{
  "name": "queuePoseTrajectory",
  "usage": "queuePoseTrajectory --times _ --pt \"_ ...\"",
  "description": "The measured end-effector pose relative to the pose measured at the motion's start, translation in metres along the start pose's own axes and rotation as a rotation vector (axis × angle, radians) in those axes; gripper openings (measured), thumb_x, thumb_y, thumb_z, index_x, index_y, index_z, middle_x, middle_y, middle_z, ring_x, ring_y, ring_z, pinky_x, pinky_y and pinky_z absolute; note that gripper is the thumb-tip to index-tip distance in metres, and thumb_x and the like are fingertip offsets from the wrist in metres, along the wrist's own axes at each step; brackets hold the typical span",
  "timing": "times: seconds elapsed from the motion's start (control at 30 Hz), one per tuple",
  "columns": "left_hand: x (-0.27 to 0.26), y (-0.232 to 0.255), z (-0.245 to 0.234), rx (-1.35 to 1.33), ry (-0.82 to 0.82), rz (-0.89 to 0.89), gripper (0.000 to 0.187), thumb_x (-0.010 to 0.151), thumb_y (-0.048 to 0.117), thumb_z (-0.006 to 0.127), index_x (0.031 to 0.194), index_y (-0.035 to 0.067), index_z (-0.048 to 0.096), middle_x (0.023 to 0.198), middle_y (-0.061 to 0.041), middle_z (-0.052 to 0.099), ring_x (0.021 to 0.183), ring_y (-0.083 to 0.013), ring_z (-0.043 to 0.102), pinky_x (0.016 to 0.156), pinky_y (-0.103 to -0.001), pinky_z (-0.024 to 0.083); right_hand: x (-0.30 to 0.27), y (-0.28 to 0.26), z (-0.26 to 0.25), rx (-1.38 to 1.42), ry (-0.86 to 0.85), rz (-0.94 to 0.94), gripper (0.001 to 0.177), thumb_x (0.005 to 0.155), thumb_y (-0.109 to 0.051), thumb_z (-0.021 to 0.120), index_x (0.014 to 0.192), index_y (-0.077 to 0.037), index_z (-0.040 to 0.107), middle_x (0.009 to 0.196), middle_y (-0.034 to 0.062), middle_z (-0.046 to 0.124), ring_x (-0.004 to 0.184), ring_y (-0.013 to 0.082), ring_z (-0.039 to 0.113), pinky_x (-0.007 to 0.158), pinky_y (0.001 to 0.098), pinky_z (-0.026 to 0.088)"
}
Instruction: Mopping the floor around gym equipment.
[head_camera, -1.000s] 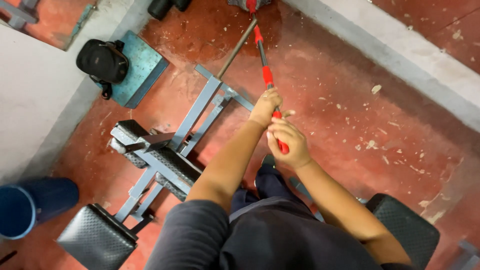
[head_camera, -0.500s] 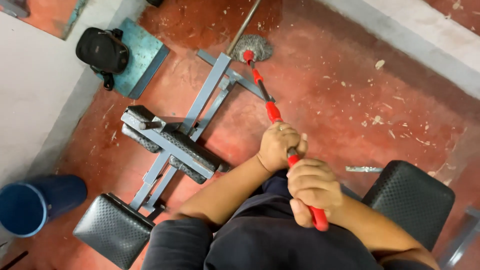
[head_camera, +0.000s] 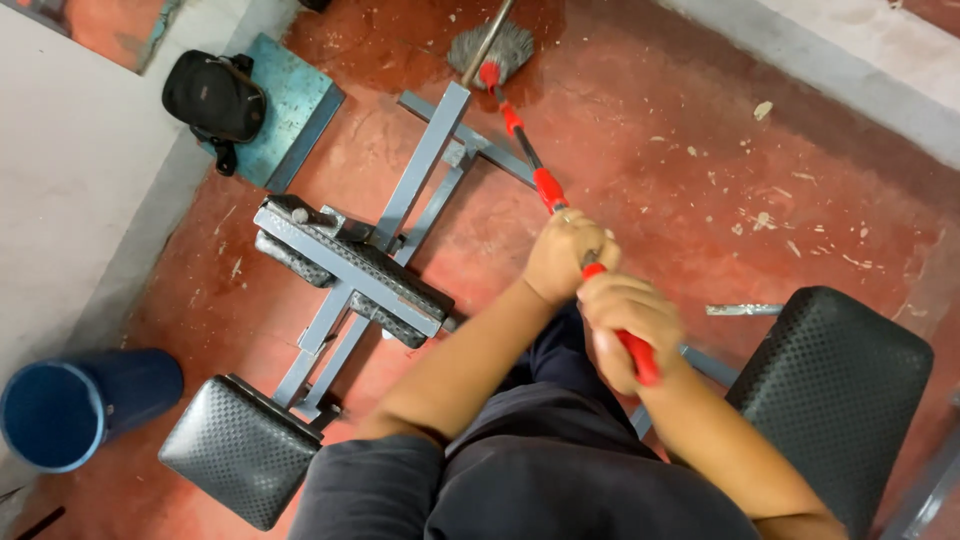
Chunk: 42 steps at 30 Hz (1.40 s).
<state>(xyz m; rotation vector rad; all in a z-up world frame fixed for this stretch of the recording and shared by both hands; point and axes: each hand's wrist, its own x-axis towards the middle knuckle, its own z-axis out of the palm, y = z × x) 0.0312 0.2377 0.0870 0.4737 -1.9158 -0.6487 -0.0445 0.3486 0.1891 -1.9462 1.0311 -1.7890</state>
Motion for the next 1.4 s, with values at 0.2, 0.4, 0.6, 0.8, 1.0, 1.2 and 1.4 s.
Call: queuePoseTrajectory --times 0.2,0.4,0.6,0.8,1.0,1.2,1.4 --pt "0.008 0.051 -0.004 0.126 0.016 -0.107 0.034 0.088 0.017 0.067 0.058 0.02 0.054 0.056 0.001 0.057 0.056 -0.0242 0.058 0.066 -0.037 0.048 0.041 -0.039 -0.02 0.221 -0.053 0.022 0.035 0.091 -0.023 0.062 0.06 -0.008 0.056 0.053 0.0049 0.056 0.045 0.0258 0.059 0.043 0.0375 0.053" --pt "-0.002 -0.039 0.015 -0.004 0.003 0.009 0.022 0.09 0.018 0.068 0.069 0.019 0.063 0.067 -0.002 0.065 0.065 -0.0287 0.061 0.067 -0.039 0.049 -0.024 0.054 -0.015 -0.053 0.024 0.023 0.043 0.098 -0.033 0.066 0.071 -0.001 0.061 0.074 0.0154 0.069 0.078 0.0395 0.074 0.075 0.0518 0.061" --pt "-0.017 -0.122 0.013 0.253 -0.092 0.086 0.021 0.074 0.01 0.071 0.059 0.017 0.057 0.058 -0.005 0.058 0.06 -0.0288 0.06 0.065 -0.039 0.05 -0.015 0.108 0.012 0.055 -0.053 -0.014 0.032 0.098 -0.016 0.062 0.072 0.0 0.056 0.074 0.0142 0.064 0.078 0.0404 0.072 0.089 0.0583 0.058" --pt "0.016 -0.033 0.015 0.178 0.036 -0.118 0.022 0.083 0.019 0.07 0.062 0.022 0.064 0.062 0.001 0.063 0.064 -0.0237 0.06 0.073 -0.036 0.046 0.03 0.043 -0.034 0.096 -0.132 0.062 0.041 0.097 -0.031 0.06 0.069 -0.002 0.064 0.069 0.0107 0.067 0.069 0.0358 0.071 0.073 0.0528 0.062" --pt "0.024 -0.04 0.015 0.238 0.115 -0.152 0.033 0.095 0.024 0.067 0.062 0.023 0.061 0.062 0.004 0.063 0.065 -0.0196 0.062 0.077 -0.034 0.045 0.048 0.06 -0.02 0.265 -0.015 -0.047 0.038 0.094 -0.026 0.062 0.064 -0.004 0.057 0.059 0.0104 0.063 0.053 0.0334 0.065 0.053 0.0469 0.057" --pt "-0.053 -0.094 0.025 0.47 -0.099 -0.336 0.023 0.084 0.041 0.069 0.085 0.018 0.066 0.12 0.003 0.07 0.128 -0.0203 0.057 0.118 -0.049 0.022 -0.025 0.105 0.005 0.131 -0.097 -0.077 0.027 0.091 -0.012 0.058 0.066 -0.001 0.059 0.069 0.0132 0.065 0.068 0.038 0.069 0.07 0.0504 0.061" --pt "-0.023 -0.06 0.023 0.176 0.145 0.003 0.044 0.079 0.034 0.082 0.056 0.011 0.053 0.059 -0.01 0.053 0.063 -0.0313 0.059 0.103 -0.047 0.047 -0.023 0.051 -0.01 0.008 -0.042 0.04 0.021 0.093 -0.011 0.062 0.077 0.002 0.065 0.083 0.016 0.072 0.085 0.0406 0.074 0.081 0.0518 0.06"
